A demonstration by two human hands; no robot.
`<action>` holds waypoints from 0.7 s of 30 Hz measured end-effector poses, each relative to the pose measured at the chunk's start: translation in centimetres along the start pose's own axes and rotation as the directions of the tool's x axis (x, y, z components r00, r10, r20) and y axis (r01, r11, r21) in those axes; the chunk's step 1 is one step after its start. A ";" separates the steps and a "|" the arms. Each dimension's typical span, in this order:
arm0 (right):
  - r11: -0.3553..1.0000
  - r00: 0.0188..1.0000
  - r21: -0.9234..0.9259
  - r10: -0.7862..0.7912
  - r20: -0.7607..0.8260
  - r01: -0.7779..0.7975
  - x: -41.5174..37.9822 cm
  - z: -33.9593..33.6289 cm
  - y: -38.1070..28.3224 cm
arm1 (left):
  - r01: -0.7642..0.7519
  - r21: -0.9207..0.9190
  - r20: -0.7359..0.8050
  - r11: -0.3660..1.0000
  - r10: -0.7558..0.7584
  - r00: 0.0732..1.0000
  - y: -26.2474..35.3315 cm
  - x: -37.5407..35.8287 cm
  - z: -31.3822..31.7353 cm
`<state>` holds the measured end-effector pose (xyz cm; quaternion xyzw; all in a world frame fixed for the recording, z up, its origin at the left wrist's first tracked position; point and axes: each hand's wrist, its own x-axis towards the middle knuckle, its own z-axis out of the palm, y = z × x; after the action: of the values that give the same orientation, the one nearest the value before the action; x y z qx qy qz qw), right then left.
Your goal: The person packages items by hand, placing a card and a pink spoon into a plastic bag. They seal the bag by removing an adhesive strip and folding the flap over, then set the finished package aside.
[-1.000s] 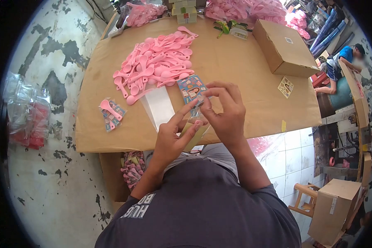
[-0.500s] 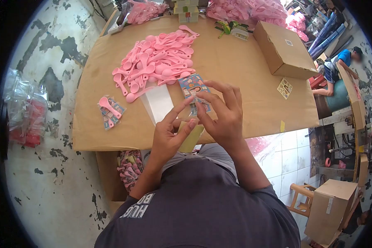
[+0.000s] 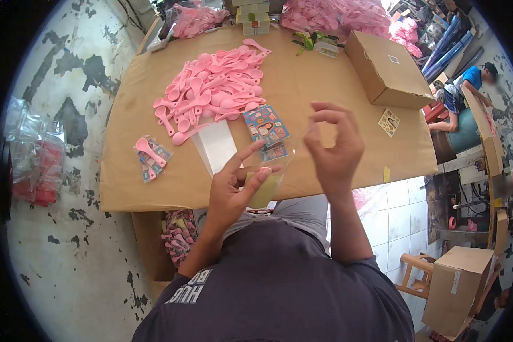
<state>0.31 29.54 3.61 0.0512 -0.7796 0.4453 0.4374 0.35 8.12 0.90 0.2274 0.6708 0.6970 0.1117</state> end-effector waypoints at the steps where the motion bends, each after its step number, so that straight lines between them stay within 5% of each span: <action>1: 1.000 1.000 -0.006 -0.001 -0.006 0.001 0.4 -0.8 0.3 | 0.019 -0.084 -0.043 0.996 -0.023 0.999 0.0 -0.1 0.0; 3: 0.932 0.968 0.324 0.215 -0.132 -0.162 1.4 -3.5 0.5 | 0.032 -0.183 -0.055 0.983 -0.043 0.998 -0.2 0.1 0.0; 6: 0.816 0.958 0.507 0.276 0.080 -0.278 2.1 -9.6 -1.1 | 0.106 -0.133 -0.031 0.985 -0.111 0.993 -0.8 0.3 -1.1; 11: 0.737 0.861 0.558 0.064 0.505 -0.382 -0.3 -18.4 -1.5 | 0.006 -0.209 -0.175 0.978 -0.043 0.984 -0.6 0.7 -0.8; 12: 0.744 0.862 0.541 0.091 0.499 -0.391 -1.1 -20.0 -0.9 | 0.024 -0.223 -0.151 0.974 -0.059 0.987 -1.0 0.8 -0.8; 14: 0.724 0.619 0.100 0.500 0.606 -0.683 -3.1 -22.5 0.5 | -0.057 -0.242 -0.196 0.969 0.008 0.980 -1.7 0.9 -1.0; 15: 0.760 0.592 -0.219 0.624 0.511 -0.612 -3.7 -21.8 0.8 | -0.066 -0.222 -0.190 0.973 0.023 0.981 -2.0 1.1 -1.1; 16: 0.739 0.631 -0.576 0.640 0.439 -0.349 -4.4 -21.3 0.1 | -0.062 -0.229 -0.182 0.971 0.020 0.983 -2.1 1.2 -1.0; 18: 0.687 0.786 -0.668 0.567 0.247 -0.286 -6.0 -21.6 0.0 | -0.078 -0.222 -0.215 0.972 0.029 0.976 -2.1 1.2 -0.9; 21: 0.792 0.831 -0.346 0.553 0.060 -0.503 -5.3 -22.1 -2.4 | -0.036 -0.212 -0.223 0.977 -0.012 0.975 -1.9 1.3 -0.9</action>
<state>18.75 42.86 6.18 -0.2045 -0.8555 0.4139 0.2345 -1.46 8.03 -0.73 0.1385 0.5984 0.7872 0.0554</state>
